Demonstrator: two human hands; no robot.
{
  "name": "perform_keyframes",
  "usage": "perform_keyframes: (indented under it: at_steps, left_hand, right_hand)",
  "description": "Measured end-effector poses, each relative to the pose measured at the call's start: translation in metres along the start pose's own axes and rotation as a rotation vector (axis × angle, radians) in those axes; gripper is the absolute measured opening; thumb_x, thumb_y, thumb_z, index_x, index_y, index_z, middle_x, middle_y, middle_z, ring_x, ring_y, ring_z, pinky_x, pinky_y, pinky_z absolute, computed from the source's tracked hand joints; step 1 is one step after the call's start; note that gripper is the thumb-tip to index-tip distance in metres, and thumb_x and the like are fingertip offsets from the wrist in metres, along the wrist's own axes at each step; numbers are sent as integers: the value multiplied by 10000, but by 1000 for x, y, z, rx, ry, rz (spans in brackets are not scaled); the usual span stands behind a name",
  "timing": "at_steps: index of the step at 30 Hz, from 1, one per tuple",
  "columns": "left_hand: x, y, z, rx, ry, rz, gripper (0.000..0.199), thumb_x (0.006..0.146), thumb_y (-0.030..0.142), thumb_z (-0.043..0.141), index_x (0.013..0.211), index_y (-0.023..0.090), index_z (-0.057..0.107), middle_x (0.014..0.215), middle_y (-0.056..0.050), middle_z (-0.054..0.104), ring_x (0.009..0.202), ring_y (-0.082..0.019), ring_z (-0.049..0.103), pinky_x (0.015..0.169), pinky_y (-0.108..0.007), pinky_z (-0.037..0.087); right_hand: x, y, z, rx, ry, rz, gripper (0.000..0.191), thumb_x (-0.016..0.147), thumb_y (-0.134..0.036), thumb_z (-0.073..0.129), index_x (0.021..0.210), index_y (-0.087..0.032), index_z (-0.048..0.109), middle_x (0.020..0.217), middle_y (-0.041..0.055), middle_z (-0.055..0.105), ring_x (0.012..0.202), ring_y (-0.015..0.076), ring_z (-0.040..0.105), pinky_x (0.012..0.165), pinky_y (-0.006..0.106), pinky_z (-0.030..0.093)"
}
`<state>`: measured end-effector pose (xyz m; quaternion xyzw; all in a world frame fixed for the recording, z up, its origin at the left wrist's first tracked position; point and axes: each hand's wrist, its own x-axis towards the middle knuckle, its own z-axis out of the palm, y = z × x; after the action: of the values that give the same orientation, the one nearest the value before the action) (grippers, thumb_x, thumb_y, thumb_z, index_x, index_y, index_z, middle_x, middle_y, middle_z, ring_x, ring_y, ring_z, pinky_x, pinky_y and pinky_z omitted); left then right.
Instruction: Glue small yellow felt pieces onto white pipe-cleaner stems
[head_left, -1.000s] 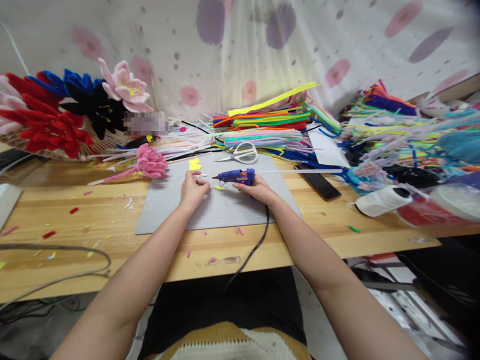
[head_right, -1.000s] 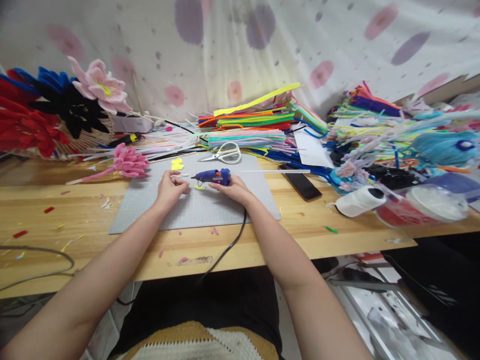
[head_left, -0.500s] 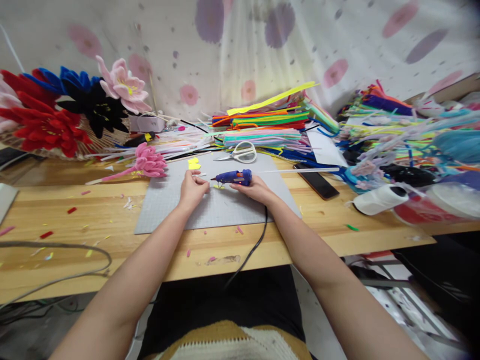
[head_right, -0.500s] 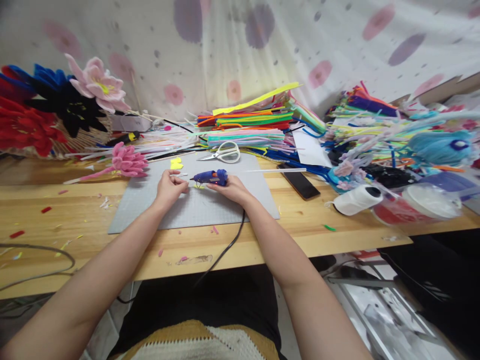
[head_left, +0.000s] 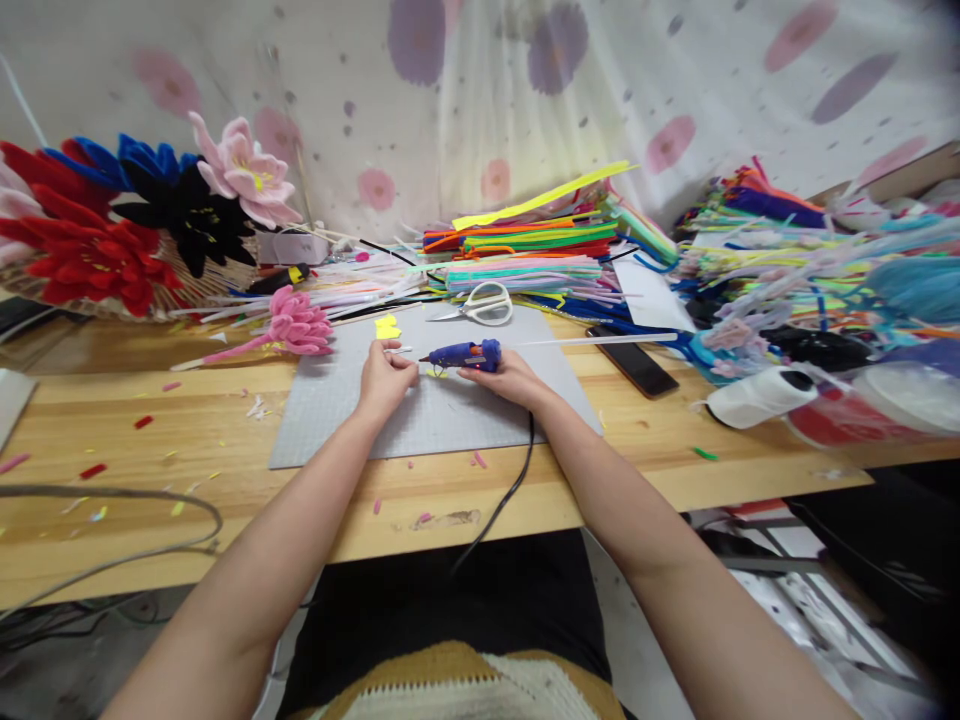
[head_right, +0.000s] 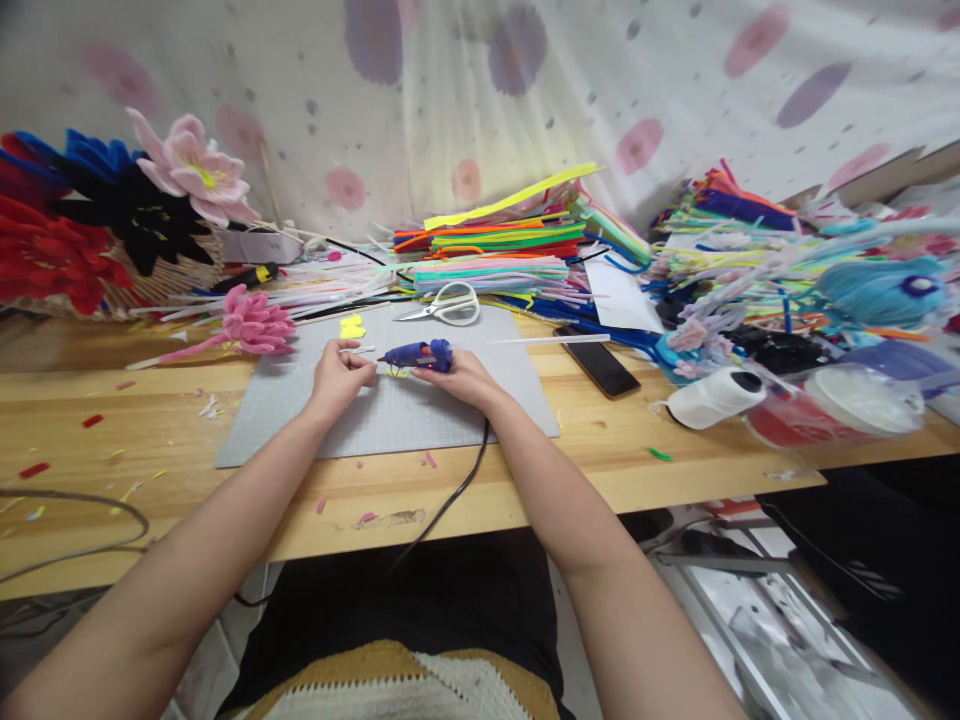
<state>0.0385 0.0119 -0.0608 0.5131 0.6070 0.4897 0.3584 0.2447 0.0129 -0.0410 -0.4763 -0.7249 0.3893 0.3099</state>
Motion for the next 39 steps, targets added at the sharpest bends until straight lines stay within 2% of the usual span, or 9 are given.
perform_keyframes:
  at_steps: [8,17,22,26,28,34,39]
  left_hand:
    - [-2,2,-1,-4,-4,-6,405,555,136,585,913,205,407,586,68,578,522,-136,590,598,-271,445]
    - [1,-4,0,-56,-31,25,413,560,160,600,921,199,404,587,74,576,495,-118,568,568,-265,464]
    - [-1,-3,0,-157,-57,25,432,555,177,624,925,196,401,582,80,567,472,-102,539,509,-244,454]
    - [-1,-2,0,-181,-53,20,436,548,177,635,917,193,402,581,80,569,462,-96,531,497,-238,452]
    - [0,-2,0,-181,-46,19,435,548,176,634,917,193,403,582,80,572,457,-96,533,496,-239,452]
    - [2,-6,0,-190,-35,21,428,552,187,635,911,195,402,586,80,581,448,-95,536,490,-236,447]
    - [0,-5,-1,-226,-15,15,429,547,189,636,910,195,407,588,79,575,466,-100,539,501,-248,464]
  right_hand:
    - [1,3,-2,-35,3,18,417,699,-498,616,960,-180,680,852,24,671,759,166,583,742,297,449]
    - [-1,2,-5,-35,63,23,424,689,-486,621,949,-157,683,843,37,678,760,165,596,717,280,455]
    - [-1,6,-16,-47,184,64,426,675,-489,635,960,-176,684,873,45,685,801,171,610,759,287,453]
    - [1,15,-31,-126,347,203,456,669,-521,624,958,-173,684,839,65,686,806,194,619,752,301,453]
    - [3,20,-36,-176,385,250,468,672,-542,608,945,-170,686,803,71,683,794,204,621,733,306,452]
    - [9,23,-41,-360,323,246,488,678,-578,585,948,-178,663,863,85,671,819,205,603,712,298,433]
    - [-3,14,-66,-605,115,264,458,643,-539,640,907,-165,625,872,83,644,766,177,570,635,266,389]
